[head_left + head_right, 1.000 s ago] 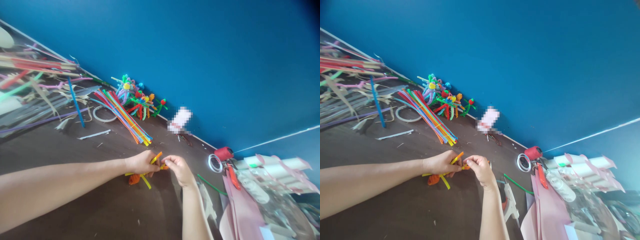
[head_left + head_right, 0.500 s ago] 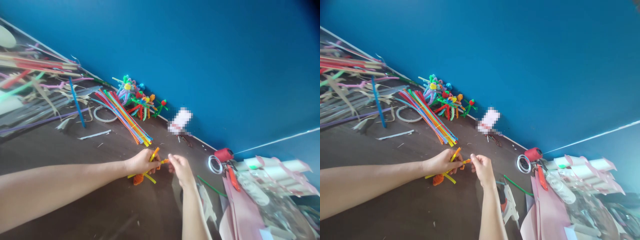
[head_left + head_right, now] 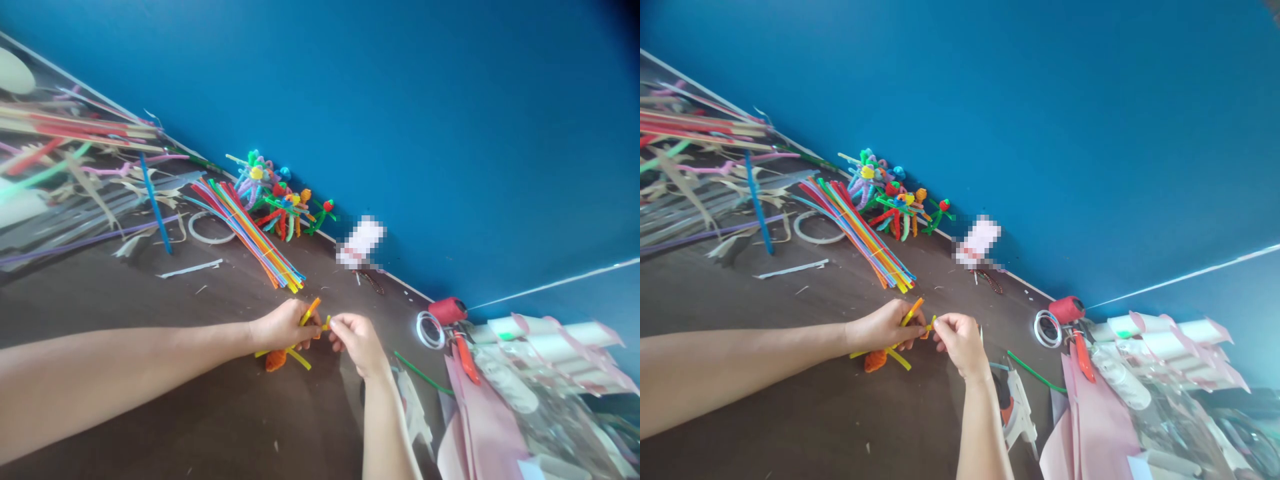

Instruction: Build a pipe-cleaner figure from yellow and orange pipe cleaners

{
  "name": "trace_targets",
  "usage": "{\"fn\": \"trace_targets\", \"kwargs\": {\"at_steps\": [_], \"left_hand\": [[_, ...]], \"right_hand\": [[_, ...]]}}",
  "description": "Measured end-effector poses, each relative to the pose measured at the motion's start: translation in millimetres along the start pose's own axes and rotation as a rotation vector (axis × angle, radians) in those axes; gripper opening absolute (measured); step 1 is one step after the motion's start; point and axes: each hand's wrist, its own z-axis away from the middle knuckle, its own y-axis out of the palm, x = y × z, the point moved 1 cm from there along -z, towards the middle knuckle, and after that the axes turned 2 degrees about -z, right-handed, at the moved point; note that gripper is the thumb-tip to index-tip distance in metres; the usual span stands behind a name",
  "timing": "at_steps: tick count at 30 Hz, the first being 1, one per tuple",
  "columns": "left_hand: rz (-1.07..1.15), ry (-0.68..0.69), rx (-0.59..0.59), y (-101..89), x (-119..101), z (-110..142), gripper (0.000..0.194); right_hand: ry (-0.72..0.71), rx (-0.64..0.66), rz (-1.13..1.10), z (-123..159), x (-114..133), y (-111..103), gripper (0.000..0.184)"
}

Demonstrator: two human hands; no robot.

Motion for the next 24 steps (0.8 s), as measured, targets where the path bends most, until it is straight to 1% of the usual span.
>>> {"fn": "trace_targets", "kwargs": {"at_steps": [4, 8, 13, 19, 24], "left_hand": [[0.035, 0.011, 0.030, -2.2, -0.5, -1.3, 0.020], [0.167, -0.030, 0.095, -6.0, -4.6, -1.7, 0.026], [0.262, -0.073, 0.131, -10.2, -8.3, -1.2, 0.030], [0.307, -0.056, 0.143, -12.3, -3.6, -3.4, 0.025], [0.320, -0.055, 0.135, -11.9, -4.1, -3.0, 0.021]], "right_hand": [[-0.061, -0.003, 0.036, -0.6, -1.2, 0.9, 0.014], [-0.120, -0.002, 0.026, -0.2, -0.3, 0.9, 0.014], [-0.220, 0.019, 0.045, 1.3, 1.3, 1.9, 0.016], [-0.230, 0.011, 0.013, 0.4, -0.8, 2.4, 0.014], [-0.229, 0.051, 0.016, 3.3, 1.9, 0.6, 0.015]]}}
